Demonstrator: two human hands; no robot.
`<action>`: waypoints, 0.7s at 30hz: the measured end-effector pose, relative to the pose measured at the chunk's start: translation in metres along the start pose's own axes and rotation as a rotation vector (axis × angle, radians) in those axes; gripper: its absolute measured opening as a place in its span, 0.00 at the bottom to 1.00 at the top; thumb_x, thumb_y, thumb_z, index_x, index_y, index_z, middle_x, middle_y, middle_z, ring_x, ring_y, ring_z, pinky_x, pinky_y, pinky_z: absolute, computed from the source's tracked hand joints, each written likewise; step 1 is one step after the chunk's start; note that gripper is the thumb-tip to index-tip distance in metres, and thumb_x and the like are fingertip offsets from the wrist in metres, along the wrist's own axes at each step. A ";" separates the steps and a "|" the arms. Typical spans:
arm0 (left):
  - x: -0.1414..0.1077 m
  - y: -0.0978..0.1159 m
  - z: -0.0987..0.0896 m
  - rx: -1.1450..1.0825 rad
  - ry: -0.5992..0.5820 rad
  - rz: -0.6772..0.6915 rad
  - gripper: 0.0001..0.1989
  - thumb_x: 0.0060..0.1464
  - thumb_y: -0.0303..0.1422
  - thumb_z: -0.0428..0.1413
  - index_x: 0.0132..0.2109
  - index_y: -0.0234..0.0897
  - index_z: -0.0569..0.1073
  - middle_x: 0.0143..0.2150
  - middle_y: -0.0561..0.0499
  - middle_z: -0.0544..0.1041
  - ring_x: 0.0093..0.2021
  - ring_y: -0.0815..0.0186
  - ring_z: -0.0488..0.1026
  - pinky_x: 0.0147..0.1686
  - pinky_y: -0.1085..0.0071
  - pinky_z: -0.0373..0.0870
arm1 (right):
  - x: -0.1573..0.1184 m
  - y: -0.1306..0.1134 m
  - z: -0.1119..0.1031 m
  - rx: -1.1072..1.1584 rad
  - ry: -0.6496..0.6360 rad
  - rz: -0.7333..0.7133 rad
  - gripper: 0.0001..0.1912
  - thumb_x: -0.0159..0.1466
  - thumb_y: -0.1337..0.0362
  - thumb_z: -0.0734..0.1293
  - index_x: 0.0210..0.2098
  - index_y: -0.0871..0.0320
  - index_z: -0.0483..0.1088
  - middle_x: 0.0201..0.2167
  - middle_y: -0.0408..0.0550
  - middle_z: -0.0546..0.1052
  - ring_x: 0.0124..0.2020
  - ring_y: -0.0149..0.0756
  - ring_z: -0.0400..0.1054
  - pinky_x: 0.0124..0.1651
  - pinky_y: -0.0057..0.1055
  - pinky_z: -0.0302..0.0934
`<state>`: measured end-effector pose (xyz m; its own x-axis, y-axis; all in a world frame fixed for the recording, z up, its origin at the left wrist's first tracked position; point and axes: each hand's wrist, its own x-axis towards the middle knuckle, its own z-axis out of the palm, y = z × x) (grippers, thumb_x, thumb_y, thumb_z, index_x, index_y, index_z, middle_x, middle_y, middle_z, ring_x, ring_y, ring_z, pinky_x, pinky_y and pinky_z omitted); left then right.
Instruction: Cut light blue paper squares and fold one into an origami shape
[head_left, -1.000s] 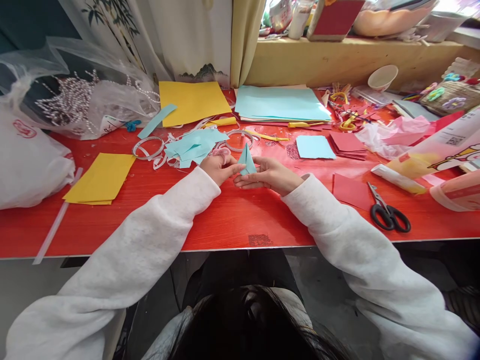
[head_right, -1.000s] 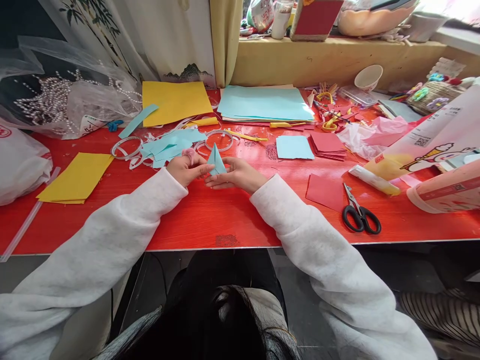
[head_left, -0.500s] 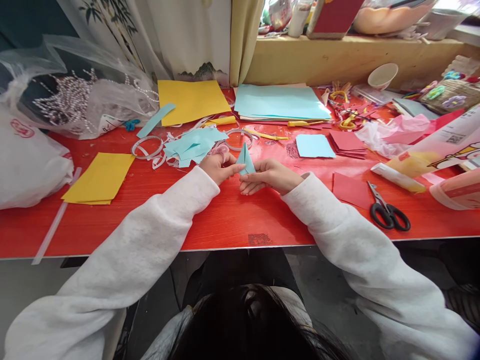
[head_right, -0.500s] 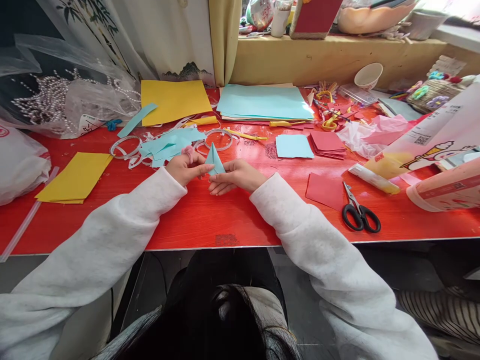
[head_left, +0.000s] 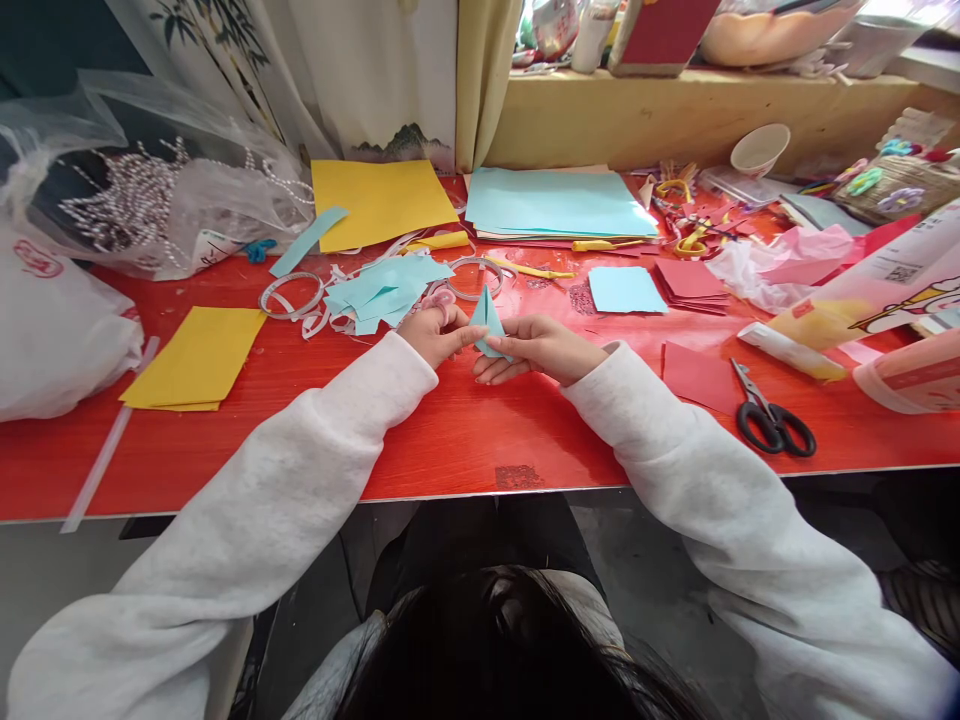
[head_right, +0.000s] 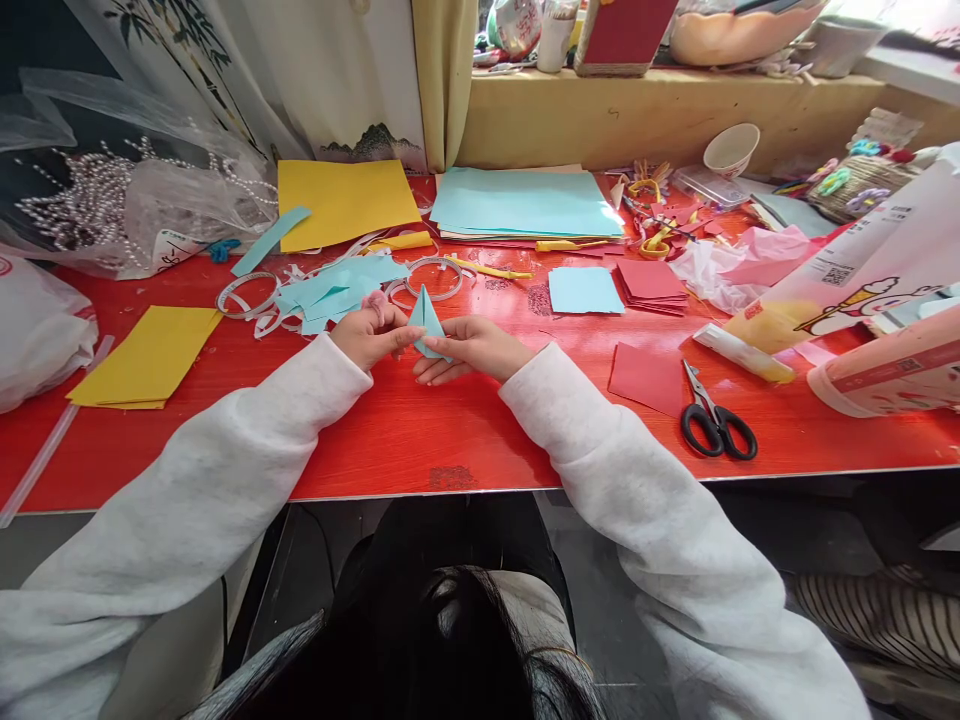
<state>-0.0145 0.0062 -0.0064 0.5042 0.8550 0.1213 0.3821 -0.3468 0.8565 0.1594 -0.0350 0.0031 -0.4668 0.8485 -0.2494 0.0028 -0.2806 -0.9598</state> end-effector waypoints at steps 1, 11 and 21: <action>0.001 0.000 0.000 -0.043 -0.007 -0.015 0.14 0.45 0.43 0.54 0.25 0.35 0.66 0.19 0.55 0.65 0.21 0.72 0.63 0.26 0.71 0.63 | 0.000 -0.001 0.000 -0.001 0.008 0.004 0.08 0.60 0.64 0.63 0.35 0.64 0.68 0.30 0.53 0.77 0.31 0.34 0.74 0.37 0.31 0.70; -0.001 0.004 -0.001 -0.196 0.039 0.128 0.11 0.49 0.38 0.52 0.34 0.34 0.70 0.30 0.51 0.71 0.28 0.72 0.68 0.30 0.72 0.70 | 0.000 -0.003 0.001 0.041 0.088 -0.003 0.05 0.61 0.68 0.61 0.33 0.64 0.67 0.26 0.52 0.77 0.28 0.32 0.74 0.32 0.26 0.70; 0.001 -0.003 0.000 -0.162 0.079 0.137 0.13 0.45 0.40 0.55 0.32 0.33 0.71 0.30 0.52 0.72 0.26 0.71 0.69 0.29 0.70 0.70 | -0.001 -0.005 0.002 0.035 0.166 -0.066 0.05 0.57 0.66 0.65 0.30 0.63 0.68 0.27 0.52 0.77 0.28 0.34 0.74 0.35 0.30 0.70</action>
<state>-0.0152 0.0078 -0.0087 0.4783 0.8338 0.2756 0.1815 -0.4009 0.8980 0.1583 -0.0348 0.0082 -0.3125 0.9272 -0.2067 -0.0554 -0.2350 -0.9704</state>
